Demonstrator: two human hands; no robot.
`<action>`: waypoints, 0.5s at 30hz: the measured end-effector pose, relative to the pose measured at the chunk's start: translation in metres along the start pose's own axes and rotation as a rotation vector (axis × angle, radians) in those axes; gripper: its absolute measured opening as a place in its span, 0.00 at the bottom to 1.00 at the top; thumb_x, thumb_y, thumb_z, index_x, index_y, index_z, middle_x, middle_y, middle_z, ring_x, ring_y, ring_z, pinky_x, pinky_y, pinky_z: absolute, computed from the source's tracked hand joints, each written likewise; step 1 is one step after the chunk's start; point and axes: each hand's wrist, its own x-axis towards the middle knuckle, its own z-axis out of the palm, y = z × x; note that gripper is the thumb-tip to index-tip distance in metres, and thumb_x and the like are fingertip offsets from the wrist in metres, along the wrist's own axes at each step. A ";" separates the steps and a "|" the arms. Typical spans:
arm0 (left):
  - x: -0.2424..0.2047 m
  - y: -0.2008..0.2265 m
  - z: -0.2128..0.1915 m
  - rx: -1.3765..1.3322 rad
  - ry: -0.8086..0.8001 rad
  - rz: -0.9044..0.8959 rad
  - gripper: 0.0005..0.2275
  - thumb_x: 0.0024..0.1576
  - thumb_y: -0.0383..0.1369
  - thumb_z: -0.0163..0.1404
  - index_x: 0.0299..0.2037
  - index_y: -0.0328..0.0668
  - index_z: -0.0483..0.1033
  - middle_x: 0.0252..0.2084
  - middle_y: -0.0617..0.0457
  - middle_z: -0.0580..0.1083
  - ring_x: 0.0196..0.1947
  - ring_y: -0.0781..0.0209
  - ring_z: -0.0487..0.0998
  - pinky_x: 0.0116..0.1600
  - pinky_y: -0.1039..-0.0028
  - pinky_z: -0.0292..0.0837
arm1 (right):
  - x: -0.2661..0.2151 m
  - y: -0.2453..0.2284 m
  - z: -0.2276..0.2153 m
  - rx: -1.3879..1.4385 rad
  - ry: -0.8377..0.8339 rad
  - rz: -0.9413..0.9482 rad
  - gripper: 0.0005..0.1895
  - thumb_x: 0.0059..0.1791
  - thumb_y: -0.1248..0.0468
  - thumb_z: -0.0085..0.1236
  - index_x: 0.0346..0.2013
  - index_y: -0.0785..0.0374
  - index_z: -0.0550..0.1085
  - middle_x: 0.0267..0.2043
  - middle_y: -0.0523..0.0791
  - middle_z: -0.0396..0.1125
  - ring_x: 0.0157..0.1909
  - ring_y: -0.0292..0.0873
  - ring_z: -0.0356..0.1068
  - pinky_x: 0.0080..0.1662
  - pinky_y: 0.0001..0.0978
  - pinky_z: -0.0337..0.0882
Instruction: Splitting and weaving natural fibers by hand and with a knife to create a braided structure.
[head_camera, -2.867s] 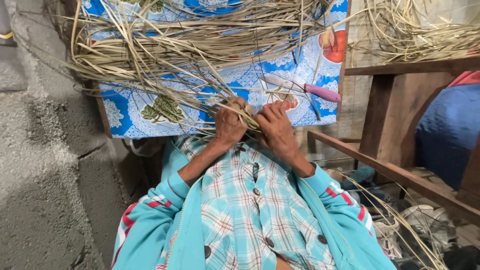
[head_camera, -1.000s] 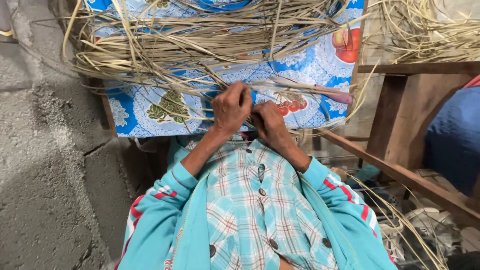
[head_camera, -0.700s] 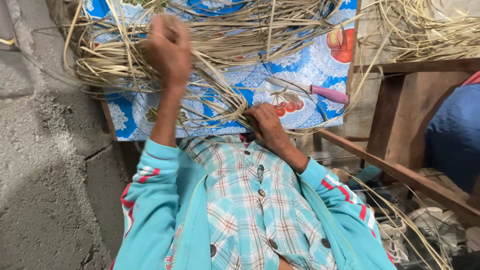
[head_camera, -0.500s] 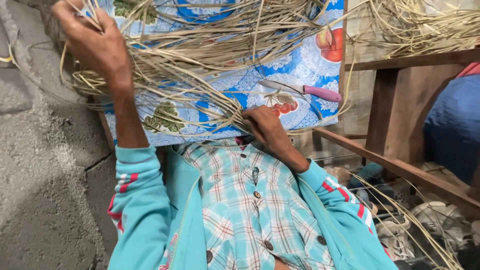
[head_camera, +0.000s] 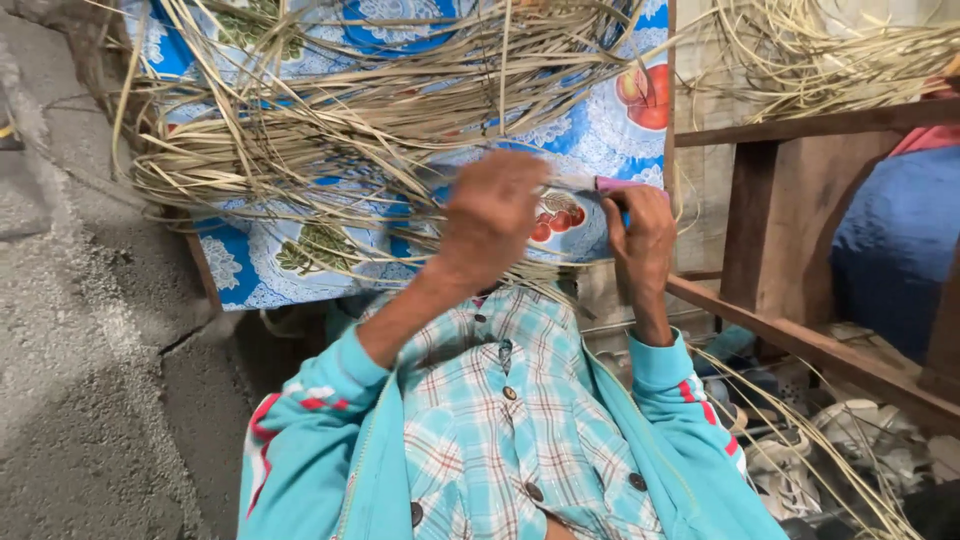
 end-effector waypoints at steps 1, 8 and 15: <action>0.005 0.011 0.007 0.086 -0.073 0.108 0.13 0.46 0.28 0.50 0.42 0.44 0.69 0.35 0.51 0.68 0.42 0.55 0.66 0.49 0.67 0.55 | 0.007 -0.009 0.000 0.023 0.017 -0.048 0.03 0.46 0.68 0.52 0.29 0.64 0.69 0.26 0.48 0.61 0.31 0.51 0.62 0.36 0.39 0.63; -0.015 -0.019 0.067 -0.118 -0.279 -0.062 0.01 0.50 0.31 0.48 0.29 0.47 0.70 0.23 0.57 0.69 0.28 0.60 0.72 0.41 0.67 0.63 | 0.040 -0.043 -0.027 0.577 0.053 0.329 0.12 0.49 0.61 0.42 0.35 0.68 0.69 0.27 0.49 0.66 0.31 0.40 0.65 0.37 0.33 0.69; 0.002 -0.030 0.038 -0.631 -0.365 -0.701 0.06 0.51 0.31 0.43 0.32 0.41 0.73 0.17 0.52 0.71 0.17 0.60 0.74 0.28 0.72 0.69 | 0.011 0.034 0.023 -0.248 -0.185 -0.142 0.13 0.43 0.58 0.51 0.39 0.61 0.67 0.33 0.46 0.57 0.37 0.47 0.58 0.39 0.38 0.59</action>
